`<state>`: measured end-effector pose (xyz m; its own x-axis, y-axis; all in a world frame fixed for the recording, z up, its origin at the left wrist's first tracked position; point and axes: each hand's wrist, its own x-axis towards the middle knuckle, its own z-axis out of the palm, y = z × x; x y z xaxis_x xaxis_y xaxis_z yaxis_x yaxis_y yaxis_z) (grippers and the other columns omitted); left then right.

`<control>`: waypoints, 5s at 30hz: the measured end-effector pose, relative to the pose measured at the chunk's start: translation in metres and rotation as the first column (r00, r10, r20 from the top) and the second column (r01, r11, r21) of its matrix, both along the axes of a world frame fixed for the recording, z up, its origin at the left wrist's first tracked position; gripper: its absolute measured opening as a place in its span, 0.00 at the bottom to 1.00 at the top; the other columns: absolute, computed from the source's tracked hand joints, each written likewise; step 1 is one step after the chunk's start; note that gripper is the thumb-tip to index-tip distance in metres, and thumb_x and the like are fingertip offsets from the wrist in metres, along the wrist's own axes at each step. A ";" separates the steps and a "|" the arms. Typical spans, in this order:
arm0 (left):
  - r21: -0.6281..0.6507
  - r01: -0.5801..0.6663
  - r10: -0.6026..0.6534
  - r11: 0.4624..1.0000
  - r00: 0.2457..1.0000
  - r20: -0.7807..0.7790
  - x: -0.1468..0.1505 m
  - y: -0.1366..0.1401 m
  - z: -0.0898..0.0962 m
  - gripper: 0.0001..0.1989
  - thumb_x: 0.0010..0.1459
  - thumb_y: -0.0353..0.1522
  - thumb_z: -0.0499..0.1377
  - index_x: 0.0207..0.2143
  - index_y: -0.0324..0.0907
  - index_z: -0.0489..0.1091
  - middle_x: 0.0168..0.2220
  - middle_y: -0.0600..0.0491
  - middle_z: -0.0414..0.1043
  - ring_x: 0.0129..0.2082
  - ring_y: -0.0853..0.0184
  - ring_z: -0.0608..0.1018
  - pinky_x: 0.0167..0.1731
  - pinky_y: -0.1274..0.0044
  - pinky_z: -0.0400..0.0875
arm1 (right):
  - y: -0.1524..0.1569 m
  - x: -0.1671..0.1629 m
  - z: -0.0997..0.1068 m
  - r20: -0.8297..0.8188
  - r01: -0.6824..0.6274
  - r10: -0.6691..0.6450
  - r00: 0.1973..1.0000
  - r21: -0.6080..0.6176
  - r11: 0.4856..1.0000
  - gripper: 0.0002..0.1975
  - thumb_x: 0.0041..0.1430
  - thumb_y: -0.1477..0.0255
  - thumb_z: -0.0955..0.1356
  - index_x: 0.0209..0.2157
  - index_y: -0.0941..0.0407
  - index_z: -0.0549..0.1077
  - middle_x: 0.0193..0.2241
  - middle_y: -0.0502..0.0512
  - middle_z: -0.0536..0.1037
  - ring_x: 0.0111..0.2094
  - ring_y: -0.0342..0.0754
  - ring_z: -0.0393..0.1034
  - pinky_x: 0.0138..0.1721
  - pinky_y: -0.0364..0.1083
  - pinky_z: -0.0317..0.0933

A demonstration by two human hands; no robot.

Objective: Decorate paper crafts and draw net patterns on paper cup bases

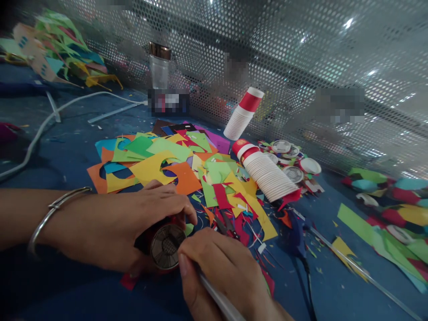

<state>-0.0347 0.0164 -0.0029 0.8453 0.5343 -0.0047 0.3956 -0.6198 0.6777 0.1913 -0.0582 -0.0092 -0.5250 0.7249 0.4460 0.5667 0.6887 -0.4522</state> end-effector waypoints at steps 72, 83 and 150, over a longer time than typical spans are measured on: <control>0.349 -0.177 0.166 0.920 0.984 0.061 0.006 -0.002 -0.007 0.27 0.49 0.52 0.70 0.42 0.44 0.71 0.43 0.51 0.72 0.47 0.52 0.69 0.51 0.59 0.58 | 0.000 0.005 -0.002 -0.557 0.168 -0.281 0.782 -0.245 0.955 0.10 0.73 0.64 0.67 0.43 0.49 0.80 0.31 0.52 0.82 0.25 0.43 0.76 0.22 0.41 0.69; 0.285 0.010 0.025 0.959 0.993 -0.119 -0.011 0.000 0.006 0.40 0.47 0.51 0.73 0.59 0.48 0.66 0.52 0.50 0.69 0.53 0.51 0.68 0.56 0.61 0.60 | 0.003 0.016 -0.006 -0.364 0.121 -0.201 0.909 -0.230 0.966 0.10 0.74 0.66 0.65 0.44 0.48 0.79 0.30 0.49 0.80 0.25 0.41 0.75 0.23 0.39 0.68; 0.195 -0.135 0.143 0.971 0.989 -0.025 0.007 -0.005 -0.015 0.27 0.45 0.49 0.74 0.35 0.43 0.67 0.37 0.56 0.70 0.39 0.59 0.69 0.39 0.69 0.54 | 0.005 0.005 -0.002 -0.030 0.074 -0.074 0.997 -0.019 0.997 0.07 0.69 0.76 0.65 0.39 0.51 0.74 0.28 0.44 0.80 0.27 0.38 0.78 0.31 0.37 0.69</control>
